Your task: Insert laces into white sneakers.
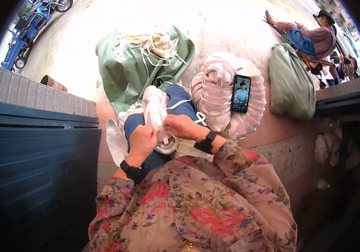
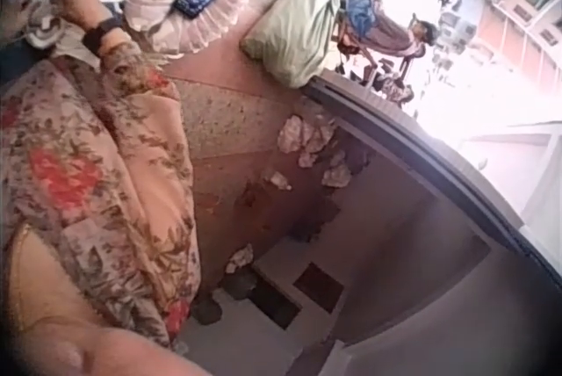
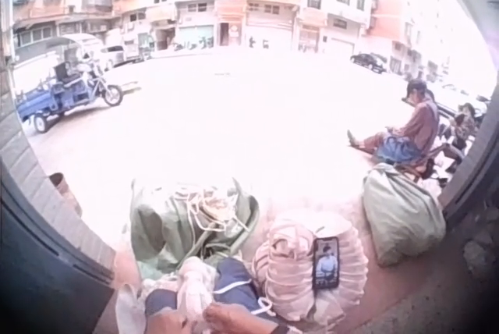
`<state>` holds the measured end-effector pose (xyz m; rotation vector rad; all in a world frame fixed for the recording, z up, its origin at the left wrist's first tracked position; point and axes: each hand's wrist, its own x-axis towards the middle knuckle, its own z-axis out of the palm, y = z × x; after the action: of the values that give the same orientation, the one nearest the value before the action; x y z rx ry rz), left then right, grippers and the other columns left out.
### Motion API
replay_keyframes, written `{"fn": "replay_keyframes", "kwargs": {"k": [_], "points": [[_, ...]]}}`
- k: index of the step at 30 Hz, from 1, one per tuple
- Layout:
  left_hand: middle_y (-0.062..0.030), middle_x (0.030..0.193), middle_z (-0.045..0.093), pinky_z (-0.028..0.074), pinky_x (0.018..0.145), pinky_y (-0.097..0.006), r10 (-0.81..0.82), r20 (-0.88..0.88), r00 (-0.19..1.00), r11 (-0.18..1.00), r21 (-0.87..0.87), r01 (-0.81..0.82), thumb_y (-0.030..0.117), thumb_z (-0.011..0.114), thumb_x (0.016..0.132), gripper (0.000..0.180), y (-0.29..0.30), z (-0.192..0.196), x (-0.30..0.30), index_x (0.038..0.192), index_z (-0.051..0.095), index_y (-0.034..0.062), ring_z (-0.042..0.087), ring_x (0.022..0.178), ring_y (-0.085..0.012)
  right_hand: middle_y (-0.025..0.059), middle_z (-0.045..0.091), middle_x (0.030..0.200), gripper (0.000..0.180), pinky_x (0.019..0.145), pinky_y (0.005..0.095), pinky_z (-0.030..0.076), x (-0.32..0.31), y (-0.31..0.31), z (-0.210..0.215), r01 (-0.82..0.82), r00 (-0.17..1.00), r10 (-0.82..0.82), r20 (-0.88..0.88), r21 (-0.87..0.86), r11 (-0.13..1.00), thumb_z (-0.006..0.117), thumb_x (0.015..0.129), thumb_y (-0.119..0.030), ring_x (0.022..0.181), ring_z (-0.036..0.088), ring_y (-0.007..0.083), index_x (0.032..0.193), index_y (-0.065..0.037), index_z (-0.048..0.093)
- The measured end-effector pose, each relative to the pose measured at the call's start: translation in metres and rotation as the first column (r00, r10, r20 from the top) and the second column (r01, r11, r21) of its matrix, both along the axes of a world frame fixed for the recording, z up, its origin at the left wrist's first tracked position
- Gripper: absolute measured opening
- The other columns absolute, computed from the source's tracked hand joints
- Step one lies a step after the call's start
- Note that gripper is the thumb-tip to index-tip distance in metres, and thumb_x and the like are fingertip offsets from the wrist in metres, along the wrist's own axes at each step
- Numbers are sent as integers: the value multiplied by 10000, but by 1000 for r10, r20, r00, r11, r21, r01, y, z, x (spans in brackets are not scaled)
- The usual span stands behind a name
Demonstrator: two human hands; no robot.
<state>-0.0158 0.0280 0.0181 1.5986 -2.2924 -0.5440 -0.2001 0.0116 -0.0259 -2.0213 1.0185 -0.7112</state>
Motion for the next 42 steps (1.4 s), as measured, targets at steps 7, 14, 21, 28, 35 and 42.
{"fn": "replay_keyframes", "kwargs": {"k": [7, 14, 21, 28, 35, 42], "points": [[-140, 642, 573, 446, 574, -393, -296, 117, 948, 949, 146, 279, 249, 629, 729, 232, 49, -11, 9, 662, 605, 28, 551, 656, -288, 126, 583, 793, 139, 655, 391, 461, -14, 46, -1, -95, 978, 121, -172, 150, 984, 533, 773, -142, 736, 577, 329, 874, -90, 613], [-214, 713, 595, 456, 615, -408, 290, -72, 954, 881, 410, -237, 312, 599, 781, 368, 6, -15, 16, 836, 536, -47, 595, 689, -347, 154, 575, 831, 226, 631, 401, 450, -11, 31, 14, 369, 927, -355, -123, 121, 921, 548, 812, -212, 759, 570, 332, 939, -28, 583], [-270, 736, 571, 443, 657, -474, 147, 28, 989, 929, 340, -147, 226, 483, 818, 289, -1, -34, 12, 780, 517, -58, 561, 733, -419, 144, 566, 850, 434, 613, 404, 460, 15, 33, 8, 347, 836, -293, -465, 32, 937, 629, 711, -414, 729, 584, 319, 916, -36, 566], [-272, 723, 570, 451, 659, -463, 141, -77, 987, 910, 402, -99, 189, 452, 826, 275, 1, -39, 16, 776, 521, -73, 572, 730, -403, 152, 566, 823, 366, 609, 411, 463, 16, 30, 1, 296, 872, -250, -420, 46, 954, 608, 724, -364, 709, 583, 329, 840, -21, 560], [-255, 708, 583, 461, 661, -453, 41, -16, 999, 900, 435, -30, 172, 447, 799, 258, -9, -41, 14, 782, 531, -71, 585, 705, -396, 151, 564, 794, 273, 616, 418, 455, 14, 32, 0, 303, 872, -270, -409, 17, 953, 554, 740, -277, 700, 571, 335, 843, -25, 558], [-255, 737, 594, 469, 648, -456, 42, 103, 994, 954, 292, -71, 201, 491, 801, 237, 2, -38, 4, 811, 532, -32, 602, 715, -372, 148, 555, 757, 226, 607, 421, 459, 10, 34, -1, 302, 882, -296, -368, -42, 952, 533, 733, -238, 690, 574, 330, 784, -19, 552]]}}
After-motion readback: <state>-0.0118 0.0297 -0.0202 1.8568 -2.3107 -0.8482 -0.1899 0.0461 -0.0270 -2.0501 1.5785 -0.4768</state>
